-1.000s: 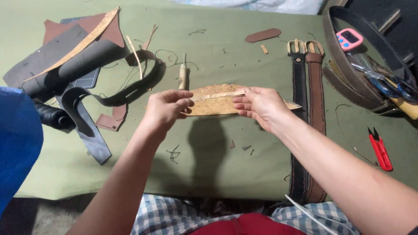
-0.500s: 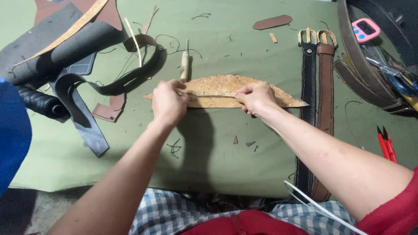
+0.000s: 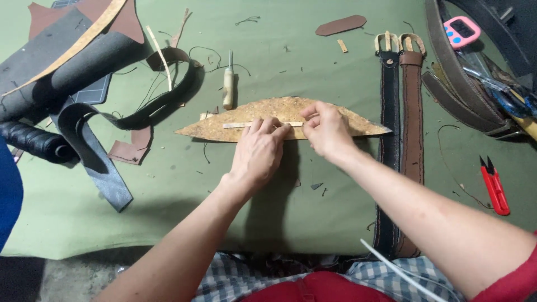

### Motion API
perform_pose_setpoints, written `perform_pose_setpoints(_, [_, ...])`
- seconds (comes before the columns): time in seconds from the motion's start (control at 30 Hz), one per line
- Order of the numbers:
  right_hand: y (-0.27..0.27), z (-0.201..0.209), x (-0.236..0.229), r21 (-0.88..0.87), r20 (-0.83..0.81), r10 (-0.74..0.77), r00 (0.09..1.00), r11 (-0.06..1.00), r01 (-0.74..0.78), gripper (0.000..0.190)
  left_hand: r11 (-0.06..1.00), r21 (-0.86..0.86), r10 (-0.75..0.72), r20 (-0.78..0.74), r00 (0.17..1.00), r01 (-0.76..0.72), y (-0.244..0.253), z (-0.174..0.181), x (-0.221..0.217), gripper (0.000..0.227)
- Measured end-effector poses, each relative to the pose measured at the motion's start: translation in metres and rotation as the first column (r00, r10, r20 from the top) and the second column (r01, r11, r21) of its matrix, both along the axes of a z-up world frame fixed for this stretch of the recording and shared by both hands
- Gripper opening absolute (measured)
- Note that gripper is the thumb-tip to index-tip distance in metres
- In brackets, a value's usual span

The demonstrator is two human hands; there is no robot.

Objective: Filing the edges of a leather piece and a wooden component, followed by using an awl to poke holes in the leather.

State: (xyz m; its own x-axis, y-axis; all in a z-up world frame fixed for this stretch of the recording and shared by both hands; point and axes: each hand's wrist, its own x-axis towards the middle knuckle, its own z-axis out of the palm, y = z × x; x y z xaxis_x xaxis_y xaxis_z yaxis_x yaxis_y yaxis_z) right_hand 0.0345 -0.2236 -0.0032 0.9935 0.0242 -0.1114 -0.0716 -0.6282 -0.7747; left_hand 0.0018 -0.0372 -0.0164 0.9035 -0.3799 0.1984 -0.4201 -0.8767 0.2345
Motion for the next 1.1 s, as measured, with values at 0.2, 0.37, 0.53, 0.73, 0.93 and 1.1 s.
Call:
perform_pose_setpoints(0.2, [-0.001,-0.005,-0.022,-0.221,0.338,0.304,0.891,0.945,-0.239,0.029,0.999,0.028,0.019,0.082,0.996,-0.021,0.001,-0.006,-0.007,0.035])
perform_pose_setpoints(0.37, [0.001,-0.011,-0.032,-0.417,0.356,0.422,0.834,0.87,-0.263,0.035,0.99,-0.134,0.048,0.075,0.996,-0.037,0.021,-0.023,0.03,0.032])
perform_pose_setpoints(0.53, [-0.001,-0.018,-0.031,-0.415,0.343,0.417,0.842,0.871,-0.262,0.037,0.914,-0.2,0.352,-0.045,0.935,-0.354,0.068,0.018,0.08,0.026])
perform_pose_setpoints(0.73, [-0.005,-0.011,-0.032,-0.421,0.344,0.435,0.832,0.864,-0.277,0.04,0.844,0.037,0.529,-0.219,0.82,-0.534,0.087,-0.004,0.118,0.048])
perform_pose_setpoints(0.93, [-0.005,-0.006,-0.037,-0.365,0.291,0.443,0.848,0.871,-0.33,0.045,0.725,-0.358,0.55,-0.215,0.807,-0.589,0.09,0.043,0.1,0.025])
perform_pose_setpoints(1.1, [-0.006,-0.009,-0.039,-0.413,0.298,0.47,0.831,0.848,-0.332,0.047,0.47,-0.81,0.248,-0.26,0.933,-0.351,0.052,0.142,0.019,0.022])
